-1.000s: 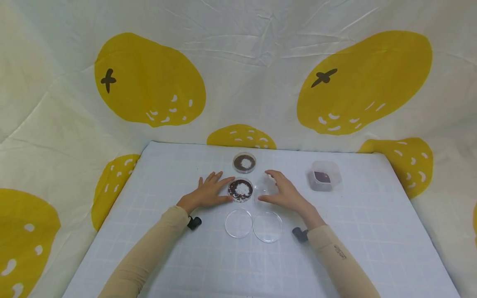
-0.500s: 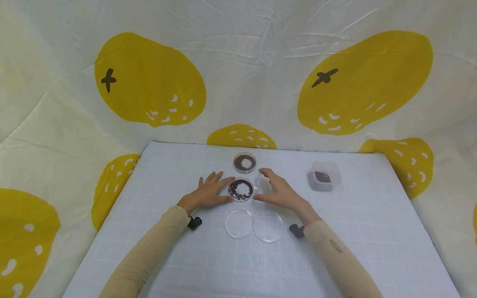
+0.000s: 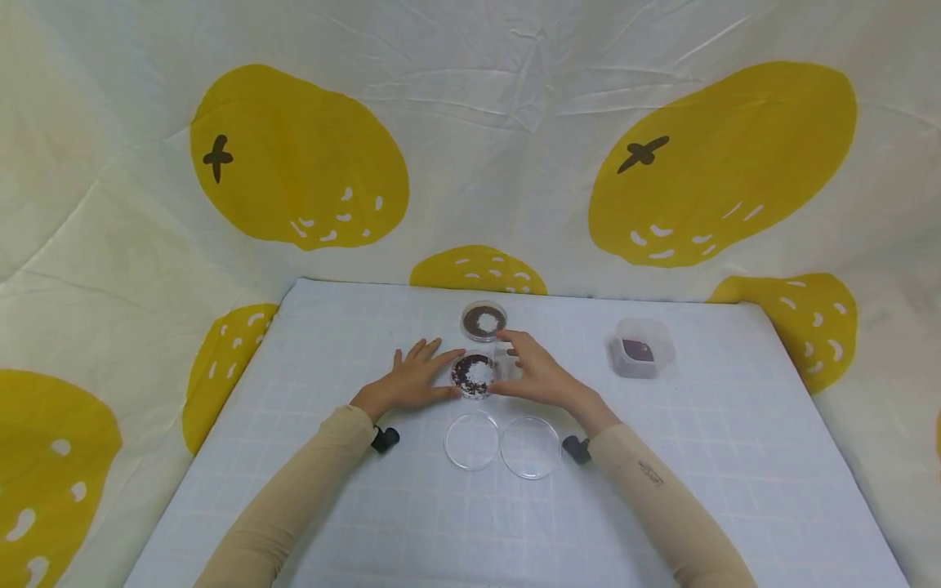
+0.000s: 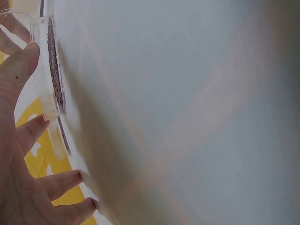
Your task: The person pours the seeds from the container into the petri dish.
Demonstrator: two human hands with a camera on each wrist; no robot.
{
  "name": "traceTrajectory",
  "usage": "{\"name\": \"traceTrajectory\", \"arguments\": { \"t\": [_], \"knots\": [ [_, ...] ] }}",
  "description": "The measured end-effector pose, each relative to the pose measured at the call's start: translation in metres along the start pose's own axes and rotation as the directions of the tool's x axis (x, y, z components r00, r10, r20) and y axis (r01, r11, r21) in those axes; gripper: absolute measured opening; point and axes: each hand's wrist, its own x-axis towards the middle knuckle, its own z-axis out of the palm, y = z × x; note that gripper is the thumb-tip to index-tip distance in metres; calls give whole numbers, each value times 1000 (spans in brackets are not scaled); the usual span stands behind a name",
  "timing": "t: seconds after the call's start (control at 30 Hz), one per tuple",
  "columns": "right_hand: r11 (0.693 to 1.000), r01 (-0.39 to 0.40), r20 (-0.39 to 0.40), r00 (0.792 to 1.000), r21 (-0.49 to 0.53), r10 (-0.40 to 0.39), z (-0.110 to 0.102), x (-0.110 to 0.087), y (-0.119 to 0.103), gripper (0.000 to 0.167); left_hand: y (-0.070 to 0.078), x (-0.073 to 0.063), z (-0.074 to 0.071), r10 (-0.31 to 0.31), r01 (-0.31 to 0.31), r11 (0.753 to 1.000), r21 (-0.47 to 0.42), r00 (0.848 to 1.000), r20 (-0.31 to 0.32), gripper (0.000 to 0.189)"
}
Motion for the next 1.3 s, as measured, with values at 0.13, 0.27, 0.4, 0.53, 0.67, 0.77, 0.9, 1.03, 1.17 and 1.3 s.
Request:
{"name": "traceTrajectory", "arguments": {
  "t": [0.13, 0.27, 0.4, 0.53, 0.67, 0.77, 0.9, 1.03, 1.17, 1.3],
  "knots": [
    [1000, 23, 16, 1000, -8, -22, 1, 5, -1, 93, 0, 1, 0, 9, -9, 1000, 8, 1000, 1, 79],
    [999, 42, 34, 999, -17, -41, 2, 10, -2, 93, -1, 2, 0, 11, -11, 1000, 9, 1000, -1, 79],
    [998, 42, 60, 997, -40, -39, 3, 15, -2, 93, -2, 3, 1, 9, -9, 1000, 12, 1000, 4, 80],
    [998, 34, 83, 996, -56, -29, 5, 19, -3, 91, -2, 3, 1, 9, -9, 1000, 11, 1000, 4, 80],
    [997, 24, 96, 995, -77, -16, 7, 22, -5, 91, -2, 3, 1, 6, -6, 1000, 21, 1000, 6, 80],
    [995, 24, 103, 995, -93, -15, 9, 23, -6, 92, -1, 2, 0, 8, -8, 1000, 17, 1000, 6, 80],
    [992, 46, 108, 994, -119, -33, 11, 25, -6, 93, 0, 2, -1, 12, -12, 1000, 12, 1000, 6, 79],
    [983, 70, 108, 993, -171, -52, 12, 27, -7, 93, 0, 1, 0, 14, -14, 1000, 20, 1000, 3, 80],
    [977, 76, 110, 992, -199, -54, 14, 28, -8, 94, -1, 1, 1, 16, -16, 1000, 12, 1000, -5, 80],
    [973, 65, 113, 993, -220, -40, 16, 31, -9, 96, -2, 1, 1, 10, -10, 1000, 18, 1000, -2, 82]
  ]
}}
